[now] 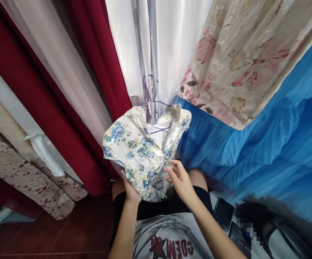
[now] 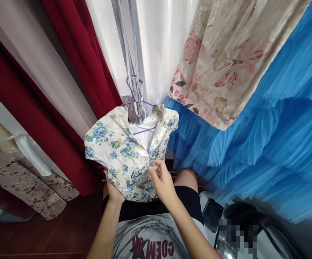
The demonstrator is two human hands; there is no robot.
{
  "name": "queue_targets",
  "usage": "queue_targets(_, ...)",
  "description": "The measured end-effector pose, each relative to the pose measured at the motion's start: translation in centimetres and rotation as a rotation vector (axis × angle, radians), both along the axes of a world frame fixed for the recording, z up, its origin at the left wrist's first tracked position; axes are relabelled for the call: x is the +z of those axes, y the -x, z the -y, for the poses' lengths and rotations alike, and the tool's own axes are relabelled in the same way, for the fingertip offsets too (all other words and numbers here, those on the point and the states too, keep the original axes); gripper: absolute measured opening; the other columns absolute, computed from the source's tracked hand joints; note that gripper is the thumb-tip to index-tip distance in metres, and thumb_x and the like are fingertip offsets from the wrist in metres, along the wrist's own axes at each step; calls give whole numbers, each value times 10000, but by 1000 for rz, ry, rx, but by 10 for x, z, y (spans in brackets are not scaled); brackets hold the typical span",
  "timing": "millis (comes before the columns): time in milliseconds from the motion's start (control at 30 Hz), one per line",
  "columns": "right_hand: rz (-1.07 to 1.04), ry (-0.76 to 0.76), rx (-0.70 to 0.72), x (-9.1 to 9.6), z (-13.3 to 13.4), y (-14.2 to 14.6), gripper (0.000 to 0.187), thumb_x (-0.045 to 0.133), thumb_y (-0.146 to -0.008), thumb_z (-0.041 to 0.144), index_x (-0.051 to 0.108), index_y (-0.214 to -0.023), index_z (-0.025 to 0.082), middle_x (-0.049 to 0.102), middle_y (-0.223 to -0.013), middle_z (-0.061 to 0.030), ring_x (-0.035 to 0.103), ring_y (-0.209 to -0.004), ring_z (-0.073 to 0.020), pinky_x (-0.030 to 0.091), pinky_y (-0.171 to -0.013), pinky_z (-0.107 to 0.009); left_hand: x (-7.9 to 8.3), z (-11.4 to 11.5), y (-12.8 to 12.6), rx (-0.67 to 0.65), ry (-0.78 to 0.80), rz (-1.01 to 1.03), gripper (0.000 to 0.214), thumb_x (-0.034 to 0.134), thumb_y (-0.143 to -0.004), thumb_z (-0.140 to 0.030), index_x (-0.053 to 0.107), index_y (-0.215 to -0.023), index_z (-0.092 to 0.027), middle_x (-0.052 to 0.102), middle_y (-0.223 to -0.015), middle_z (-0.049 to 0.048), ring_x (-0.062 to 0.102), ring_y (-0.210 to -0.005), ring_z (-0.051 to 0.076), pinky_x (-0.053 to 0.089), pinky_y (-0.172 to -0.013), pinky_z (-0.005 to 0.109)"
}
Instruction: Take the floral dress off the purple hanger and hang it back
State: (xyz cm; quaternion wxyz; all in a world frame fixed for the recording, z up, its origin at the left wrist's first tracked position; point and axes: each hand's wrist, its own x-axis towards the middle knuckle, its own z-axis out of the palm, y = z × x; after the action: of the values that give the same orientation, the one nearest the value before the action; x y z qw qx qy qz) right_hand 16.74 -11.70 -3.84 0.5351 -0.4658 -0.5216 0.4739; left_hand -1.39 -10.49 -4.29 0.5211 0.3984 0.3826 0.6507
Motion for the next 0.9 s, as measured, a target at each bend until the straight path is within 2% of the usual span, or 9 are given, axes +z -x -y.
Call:
queue_targets(67, 85, 10, -11, 6, -23, 4, 387, 557, -970, 524, 508, -1228, 239, 702, -920, -27, 620, -664, -189, 467, -607, -309, -3, 3, 5, 20, 20, 27, 792, 594, -816, -810, 643, -1371, -249, 682, -1344, 122, 561, -1354, 344, 464, -1135, 499)
queue_targets(167, 193, -56, 13, 13, -47, 11, 269, 482, -997, 493, 541, -994, 231, 660, -757, -2, 603, -667, -200, 449, -649, -321, 0, 7, 8, 18, 13, -123, 753, 872, -701, -531, 666, -1348, -204, 739, -1249, 110, 632, -1278, 342, 472, -1139, 459)
queue_targets(267, 195, -138, 30, 16, -55, 17, 255, 467, -1001, 454, 484, -862, 240, 575, -663, 26, 573, -650, -196, 433, -663, -319, 4, 14, 5, 13, -35, -221, 694, 875, -730, -343, 644, -1366, -190, 725, -1281, 106, 630, -1290, 319, 449, -1166, 453)
queue_targets(400, 226, -157, 68, 13, -59, 22, 208, 456, -998, 411, 481, -885, 238, 527, -667, 41, 516, -628, -182, 388, -632, -305, -1, 21, 7, 3, 12, -167, 714, 872, -738, -318, 608, -1393, -211, 693, -1344, 98, 602, -1332, 304, 433, -1182, 455)
queue_targets(533, 313, -211, 46, 11, -61, 21, 252, 444, -966, 337, 415, -739, 232, 478, -672, 31, 458, -656, -167, 334, -629, -293, -8, 10, 23, 5, 20, -195, 627, 875, -722, -341, 668, -1290, -177, 724, -1275, 112, 632, -1287, 327, 474, -1143, 472)
queue_targets(667, 211, -177, 53, 11, -53, 14, 243, 450, -902, 259, 464, -663, 219, 408, -590, 41, 379, -570, -139, 272, -556, -278, -15, -14, 45, 367, 28, -376, 495, 840, -723, -388, 707, -1123, -129, 749, -1137, 156, 682, -1164, 369, 517, -1060, 526)
queue_targets(767, 121, -180, 90, 10, -44, 15, 242, 470, -922, 296, 536, -705, 209, 419, -571, 48, 360, -527, -126, 267, -527, -269, -22, -19, 44, 743, -81, -458, 531, 775, -773, -344, 620, -1245, -157, 687, -1218, 158, 673, -1104, 313, 517, -1028, 501)
queue_targets(833, 57, -186, 101, 6, -41, 20, 256, 458, -952, 338, 516, -733, 219, 413, -556, 57, 367, -505, -124, 286, -518, -262, -28, -14, 31, 844, -193, -507, 562, 748, -806, -304, 544, -1317, -187, 624, -1284, 148, 640, -1101, 265, 503, -1028, 455)
queue_targets(900, 23, -166, 114, 1, -45, 24, 247, 453, -972, 382, 509, -788, 229, 420, -533, 68, 398, -488, -131, 320, -514, -257, -33, -8, 13, 812, -274, -569, 544, 732, -835, -288, 511, -1325, -204, 586, -1300, 136, 605, -1134, 249, 484, -1034, 430)
